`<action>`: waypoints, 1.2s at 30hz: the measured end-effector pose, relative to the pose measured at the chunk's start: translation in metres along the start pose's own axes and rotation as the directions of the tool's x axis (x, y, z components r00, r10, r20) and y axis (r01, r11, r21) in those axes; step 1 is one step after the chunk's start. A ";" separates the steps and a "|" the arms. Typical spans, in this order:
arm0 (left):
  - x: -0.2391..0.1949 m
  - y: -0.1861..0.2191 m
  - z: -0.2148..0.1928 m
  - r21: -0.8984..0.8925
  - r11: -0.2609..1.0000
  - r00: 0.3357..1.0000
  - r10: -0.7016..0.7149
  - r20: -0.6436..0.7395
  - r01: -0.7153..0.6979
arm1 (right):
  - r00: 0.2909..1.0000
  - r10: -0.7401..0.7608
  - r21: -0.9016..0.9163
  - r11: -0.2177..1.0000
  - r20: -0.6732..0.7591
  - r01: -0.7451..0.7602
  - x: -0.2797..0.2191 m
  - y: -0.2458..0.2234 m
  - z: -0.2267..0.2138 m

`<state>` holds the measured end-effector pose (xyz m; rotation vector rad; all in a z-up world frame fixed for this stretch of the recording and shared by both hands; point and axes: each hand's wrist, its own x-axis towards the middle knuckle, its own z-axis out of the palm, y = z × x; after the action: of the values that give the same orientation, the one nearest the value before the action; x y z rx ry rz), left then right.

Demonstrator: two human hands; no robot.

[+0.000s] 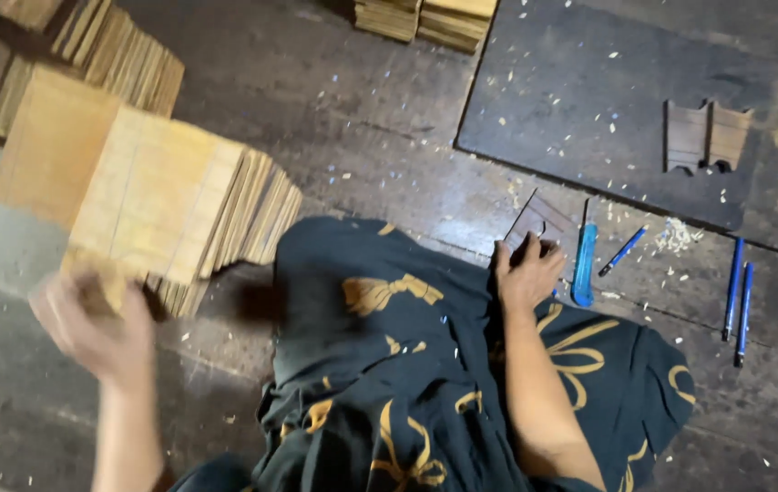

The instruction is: The person sits on the floor and uses a small knife to carve a decorative pattern into small wooden pieces. They repeatedly pick up pieces, carve along marked lines, and place the finished pieces aside.

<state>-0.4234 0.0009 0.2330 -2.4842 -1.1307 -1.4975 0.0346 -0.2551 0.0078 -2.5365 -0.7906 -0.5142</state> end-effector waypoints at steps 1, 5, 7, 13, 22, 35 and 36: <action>-0.021 0.023 0.006 -0.005 1.000 1.000 0.011 -0.008 -0.011 | 1.000 0.007 0.004 1.000 -0.012 -0.007 0.000 -0.002 0.002; -0.084 0.102 0.057 0.143 0.990 0.929 -0.059 0.365 0.006 | 0.996 0.088 -0.072 0.993 -0.023 -0.089 0.002 -0.011 0.010; -0.072 0.144 0.099 0.103 0.985 0.774 -0.170 0.610 0.135 | 0.992 0.127 -0.079 0.989 -0.008 -0.127 0.006 -0.012 0.010; 0.028 0.194 0.303 -0.299 0.954 0.998 0.048 0.046 -0.032 | 0.986 0.162 -0.028 0.986 -0.031 -0.163 0.003 -0.004 0.018; 0.150 0.194 0.555 -0.107 0.959 0.807 -0.159 0.569 0.264 | 0.962 0.248 -0.050 0.969 0.111 -0.244 0.011 -0.008 0.013; 0.181 0.222 0.569 0.359 0.849 0.432 -0.511 0.743 0.388 | 0.974 0.221 -0.053 0.974 0.053 -0.218 0.015 -0.012 0.011; 0.179 0.225 0.559 0.303 0.833 0.427 -0.509 0.747 0.463 | 0.974 0.221 -0.047 0.975 0.053 -0.219 0.015 -0.011 0.011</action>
<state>0.1818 0.1442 0.1456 -3.0100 -2.1254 -0.1560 0.0419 -0.2348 0.0085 -2.6444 -0.5133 -0.3892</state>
